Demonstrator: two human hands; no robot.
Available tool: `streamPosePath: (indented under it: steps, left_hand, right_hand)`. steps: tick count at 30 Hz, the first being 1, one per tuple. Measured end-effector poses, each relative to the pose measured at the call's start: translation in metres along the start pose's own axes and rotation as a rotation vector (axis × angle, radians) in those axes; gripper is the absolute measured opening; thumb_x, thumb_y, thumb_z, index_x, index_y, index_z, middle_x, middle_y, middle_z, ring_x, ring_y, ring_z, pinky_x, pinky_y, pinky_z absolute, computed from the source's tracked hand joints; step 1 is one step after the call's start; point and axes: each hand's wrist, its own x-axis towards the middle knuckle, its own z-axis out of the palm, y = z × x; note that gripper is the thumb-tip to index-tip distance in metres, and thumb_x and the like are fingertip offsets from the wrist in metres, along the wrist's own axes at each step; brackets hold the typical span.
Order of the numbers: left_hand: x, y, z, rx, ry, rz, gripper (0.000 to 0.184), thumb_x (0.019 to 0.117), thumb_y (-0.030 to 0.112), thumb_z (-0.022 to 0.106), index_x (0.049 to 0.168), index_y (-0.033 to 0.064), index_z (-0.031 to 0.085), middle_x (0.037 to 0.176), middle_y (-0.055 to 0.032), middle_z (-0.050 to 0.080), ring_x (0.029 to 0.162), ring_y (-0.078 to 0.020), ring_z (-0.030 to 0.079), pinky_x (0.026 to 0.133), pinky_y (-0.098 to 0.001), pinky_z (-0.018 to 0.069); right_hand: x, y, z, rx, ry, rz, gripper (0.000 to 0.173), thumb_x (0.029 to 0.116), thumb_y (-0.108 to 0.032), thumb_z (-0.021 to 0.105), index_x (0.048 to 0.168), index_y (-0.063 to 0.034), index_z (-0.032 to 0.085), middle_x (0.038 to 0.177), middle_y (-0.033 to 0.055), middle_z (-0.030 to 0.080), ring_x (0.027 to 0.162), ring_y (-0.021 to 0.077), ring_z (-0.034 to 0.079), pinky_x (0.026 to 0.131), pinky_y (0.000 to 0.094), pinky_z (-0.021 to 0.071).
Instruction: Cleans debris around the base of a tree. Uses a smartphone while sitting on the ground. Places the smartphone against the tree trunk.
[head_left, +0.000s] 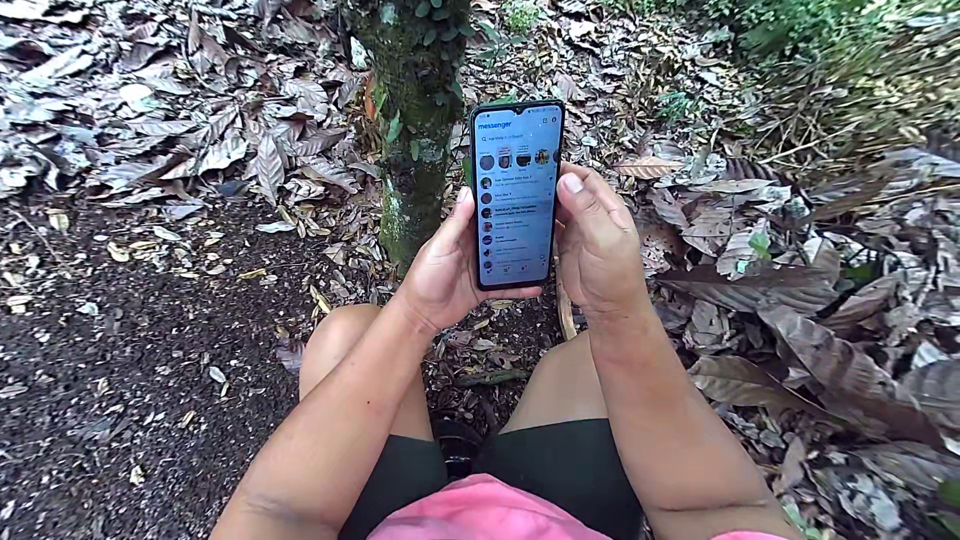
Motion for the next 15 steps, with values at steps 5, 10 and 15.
streamPosePath:
  steps: [5,10,15]
  left_hand:
    - [-0.0022,0.0012,0.003,-0.014,0.031,-0.02,0.071,0.1039,0.069,0.024,0.149,0.0192,0.048,0.139,-0.0182,0.06,0.122,-0.0394,0.063,0.092,-0.0626,0.0571]
    - [-0.0034,0.0019,0.0028,-0.042,-0.006,-0.02,0.072,0.104,0.069,0.023,0.149,0.0191,0.047,0.14,-0.0191,0.058,0.124,-0.0404,0.062,0.092,-0.0633,0.0566]
    - [-0.0049,0.0018,0.0039,-0.031,-0.001,-0.01,0.073,0.1036,0.07,0.021,0.15,0.02,0.046,0.14,-0.0196,0.058,0.123,-0.0418,0.062,0.089,-0.0656,0.0566]
  right_hand:
    - [-0.0005,0.0003,-0.0008,0.0,0.009,0.008,0.047,0.1133,-0.035,0.028,0.135,-0.0041,0.057,0.12,0.0079,0.068,0.111,0.0168,0.068,0.097,0.0367,0.0575]
    - [-0.0013,-0.0008,0.0003,0.018,-0.014,0.002,0.054,0.1137,-0.037,0.02,0.137,-0.0038,0.055,0.125,0.0085,0.067,0.114,0.0182,0.067,0.099,0.0383,0.0567]
    - [0.0037,0.0057,-0.0002,0.071,-0.026,-0.043,0.058,0.1135,-0.036,0.017,0.137,0.0012,0.054,0.122,0.0133,0.067,0.115,0.0218,0.066,0.102,0.0411,0.0551]
